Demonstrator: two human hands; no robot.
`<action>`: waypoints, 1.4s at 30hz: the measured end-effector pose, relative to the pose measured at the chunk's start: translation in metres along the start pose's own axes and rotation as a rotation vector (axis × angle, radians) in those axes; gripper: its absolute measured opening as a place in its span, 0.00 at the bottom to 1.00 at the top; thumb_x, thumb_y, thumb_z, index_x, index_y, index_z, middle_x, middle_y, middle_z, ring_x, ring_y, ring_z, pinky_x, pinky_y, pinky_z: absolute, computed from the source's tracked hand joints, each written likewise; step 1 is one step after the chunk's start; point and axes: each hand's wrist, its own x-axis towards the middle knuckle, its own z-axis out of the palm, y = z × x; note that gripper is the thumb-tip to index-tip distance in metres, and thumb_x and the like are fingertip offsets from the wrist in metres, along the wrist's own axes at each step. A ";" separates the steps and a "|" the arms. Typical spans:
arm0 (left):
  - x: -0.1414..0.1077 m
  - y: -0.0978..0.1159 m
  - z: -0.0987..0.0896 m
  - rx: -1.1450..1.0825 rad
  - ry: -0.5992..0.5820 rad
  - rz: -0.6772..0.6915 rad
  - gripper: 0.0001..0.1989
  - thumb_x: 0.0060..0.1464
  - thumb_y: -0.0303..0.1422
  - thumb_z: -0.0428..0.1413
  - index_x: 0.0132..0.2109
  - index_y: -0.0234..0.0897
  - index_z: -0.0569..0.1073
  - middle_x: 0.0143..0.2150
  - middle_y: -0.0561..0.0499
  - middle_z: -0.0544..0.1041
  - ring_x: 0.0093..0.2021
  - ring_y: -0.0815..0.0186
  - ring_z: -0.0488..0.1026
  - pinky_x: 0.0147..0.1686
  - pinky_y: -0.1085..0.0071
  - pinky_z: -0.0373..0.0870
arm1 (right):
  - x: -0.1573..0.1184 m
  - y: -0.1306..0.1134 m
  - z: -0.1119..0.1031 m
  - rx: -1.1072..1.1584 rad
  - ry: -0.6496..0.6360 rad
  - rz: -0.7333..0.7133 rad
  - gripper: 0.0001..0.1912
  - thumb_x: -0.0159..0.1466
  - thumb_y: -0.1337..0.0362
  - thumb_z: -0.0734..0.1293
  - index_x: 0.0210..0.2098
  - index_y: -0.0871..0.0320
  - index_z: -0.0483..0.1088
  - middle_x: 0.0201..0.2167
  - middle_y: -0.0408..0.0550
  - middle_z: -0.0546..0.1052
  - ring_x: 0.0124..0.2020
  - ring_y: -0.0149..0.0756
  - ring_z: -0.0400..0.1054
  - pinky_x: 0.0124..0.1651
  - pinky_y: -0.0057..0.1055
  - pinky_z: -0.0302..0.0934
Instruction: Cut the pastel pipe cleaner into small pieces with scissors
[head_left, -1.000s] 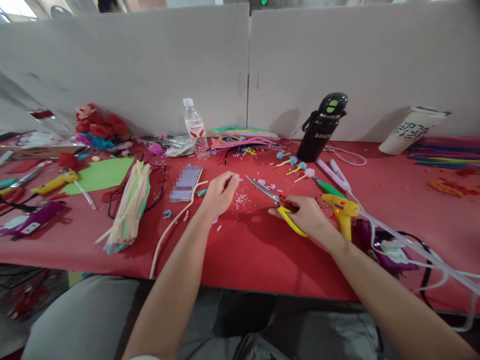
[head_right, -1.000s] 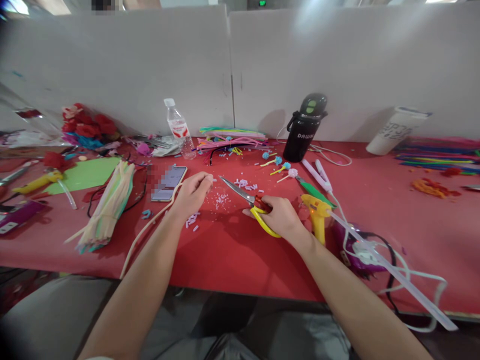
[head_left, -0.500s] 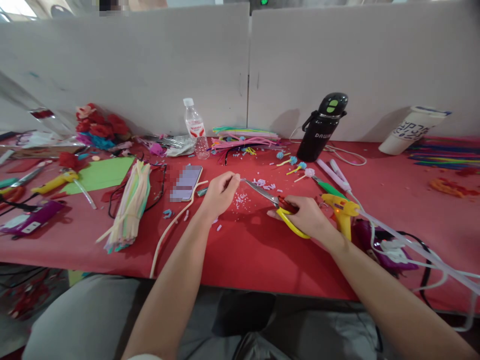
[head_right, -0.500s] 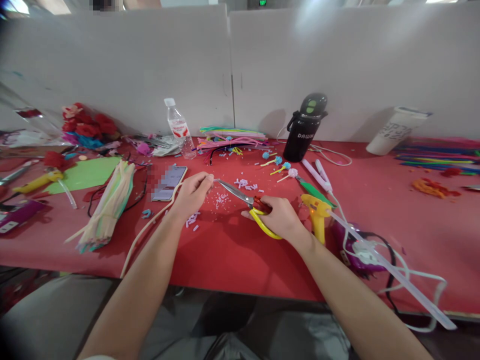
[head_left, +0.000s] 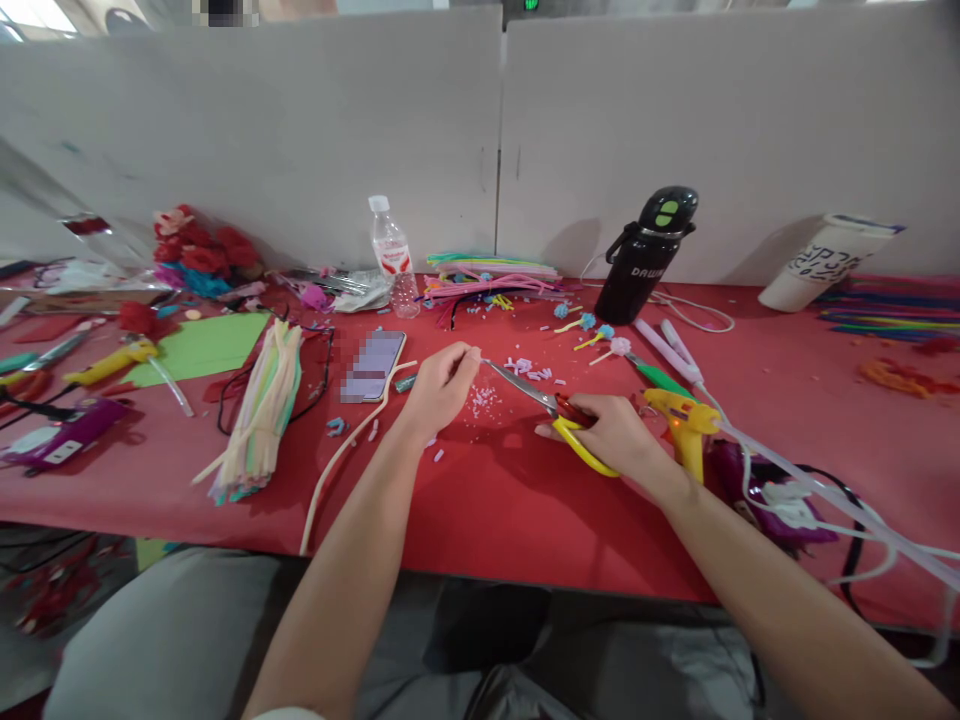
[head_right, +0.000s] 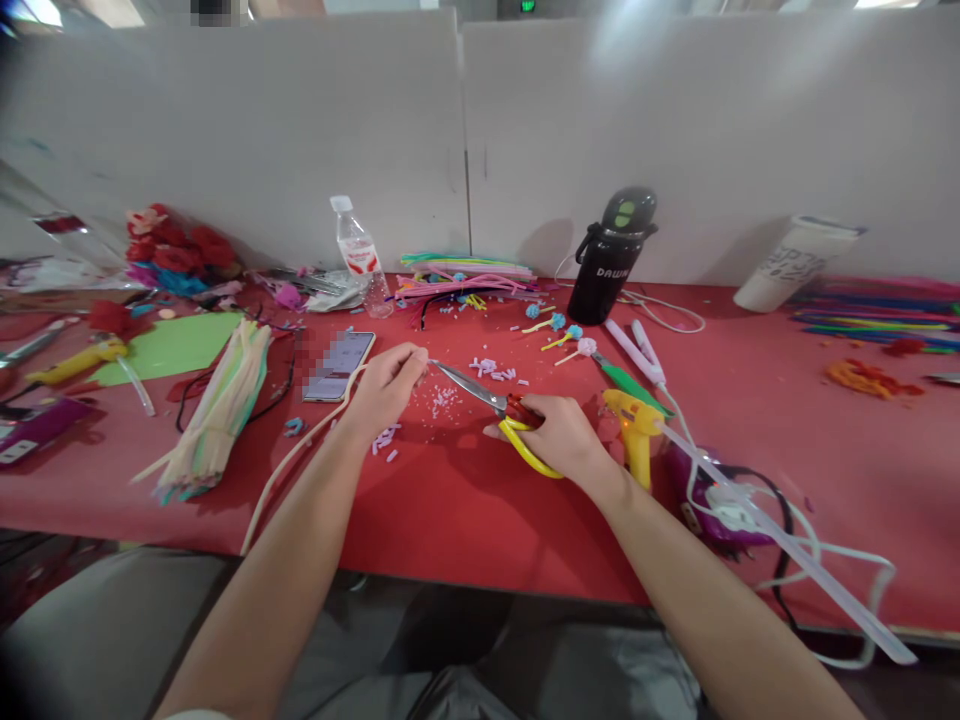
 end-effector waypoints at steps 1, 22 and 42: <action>0.000 0.000 0.000 -0.002 0.003 0.000 0.17 0.63 0.39 0.46 0.27 0.37 0.61 0.23 0.55 0.60 0.25 0.70 0.57 0.26 0.72 0.53 | 0.000 0.000 0.000 0.005 0.002 0.005 0.27 0.53 0.43 0.69 0.19 0.58 0.56 0.17 0.37 0.53 0.22 0.26 0.45 0.21 0.24 0.43; 0.000 0.003 -0.001 0.008 -0.016 0.004 0.17 0.63 0.38 0.46 0.27 0.37 0.61 0.24 0.56 0.59 0.25 0.70 0.56 0.26 0.71 0.52 | 0.000 0.001 0.000 -0.003 -0.004 0.010 0.29 0.53 0.41 0.69 0.19 0.58 0.56 0.17 0.37 0.53 0.22 0.26 0.44 0.22 0.24 0.43; 0.000 -0.002 -0.001 -0.028 -0.035 0.010 0.16 0.62 0.41 0.47 0.28 0.37 0.63 0.24 0.54 0.62 0.26 0.69 0.59 0.27 0.72 0.55 | -0.002 -0.004 -0.002 0.024 -0.016 0.017 0.28 0.53 0.43 0.69 0.19 0.58 0.54 0.18 0.38 0.52 0.22 0.26 0.43 0.21 0.25 0.42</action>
